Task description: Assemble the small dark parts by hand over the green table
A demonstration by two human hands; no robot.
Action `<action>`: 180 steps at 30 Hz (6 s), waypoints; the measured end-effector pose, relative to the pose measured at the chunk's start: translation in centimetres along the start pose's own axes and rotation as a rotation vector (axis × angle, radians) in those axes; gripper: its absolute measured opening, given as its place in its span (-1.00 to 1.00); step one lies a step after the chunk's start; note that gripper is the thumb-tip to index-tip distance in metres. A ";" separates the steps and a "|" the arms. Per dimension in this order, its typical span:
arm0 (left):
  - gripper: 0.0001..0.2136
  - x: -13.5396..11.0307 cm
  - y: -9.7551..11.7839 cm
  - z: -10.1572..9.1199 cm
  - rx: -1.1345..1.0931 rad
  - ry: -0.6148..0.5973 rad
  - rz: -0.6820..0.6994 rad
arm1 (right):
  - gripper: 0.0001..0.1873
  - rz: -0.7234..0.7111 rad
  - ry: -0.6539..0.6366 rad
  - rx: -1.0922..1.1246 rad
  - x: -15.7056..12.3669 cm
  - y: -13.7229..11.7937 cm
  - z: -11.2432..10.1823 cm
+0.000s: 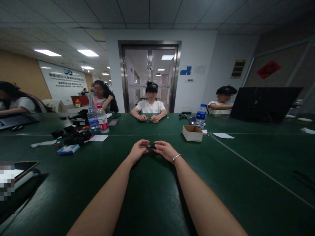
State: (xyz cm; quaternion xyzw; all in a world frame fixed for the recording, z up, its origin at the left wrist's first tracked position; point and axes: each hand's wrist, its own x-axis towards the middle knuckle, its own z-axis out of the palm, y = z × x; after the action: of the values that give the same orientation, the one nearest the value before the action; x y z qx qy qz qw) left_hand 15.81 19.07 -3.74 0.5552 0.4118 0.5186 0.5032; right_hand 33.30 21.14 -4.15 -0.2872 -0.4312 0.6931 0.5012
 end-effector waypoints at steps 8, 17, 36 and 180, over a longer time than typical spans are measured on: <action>-0.86 0.5 0.1 0.6 0.042 0.046 -0.185 | -0.77 -0.012 0.022 -0.018 0.0 0.0 0.0; -0.77 0.0 0.0 0.2 0.024 0.010 -0.049 | -0.75 -0.018 0.002 -0.008 0.2 0.3 -0.3; -0.75 -0.2 0.5 0.5 0.058 0.021 -0.079 | -0.76 -0.010 -0.010 -0.004 0.3 0.3 -0.4; -0.81 -0.2 0.1 0.5 0.100 -0.007 -0.040 | -0.76 -0.019 -0.004 -0.049 0.0 0.1 -0.1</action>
State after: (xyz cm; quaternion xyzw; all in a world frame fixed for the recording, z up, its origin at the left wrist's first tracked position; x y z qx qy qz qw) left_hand 16.24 18.80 -3.63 0.5732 0.4466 0.4850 0.4866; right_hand 33.29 21.17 -4.32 -0.2937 -0.4517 0.6783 0.4996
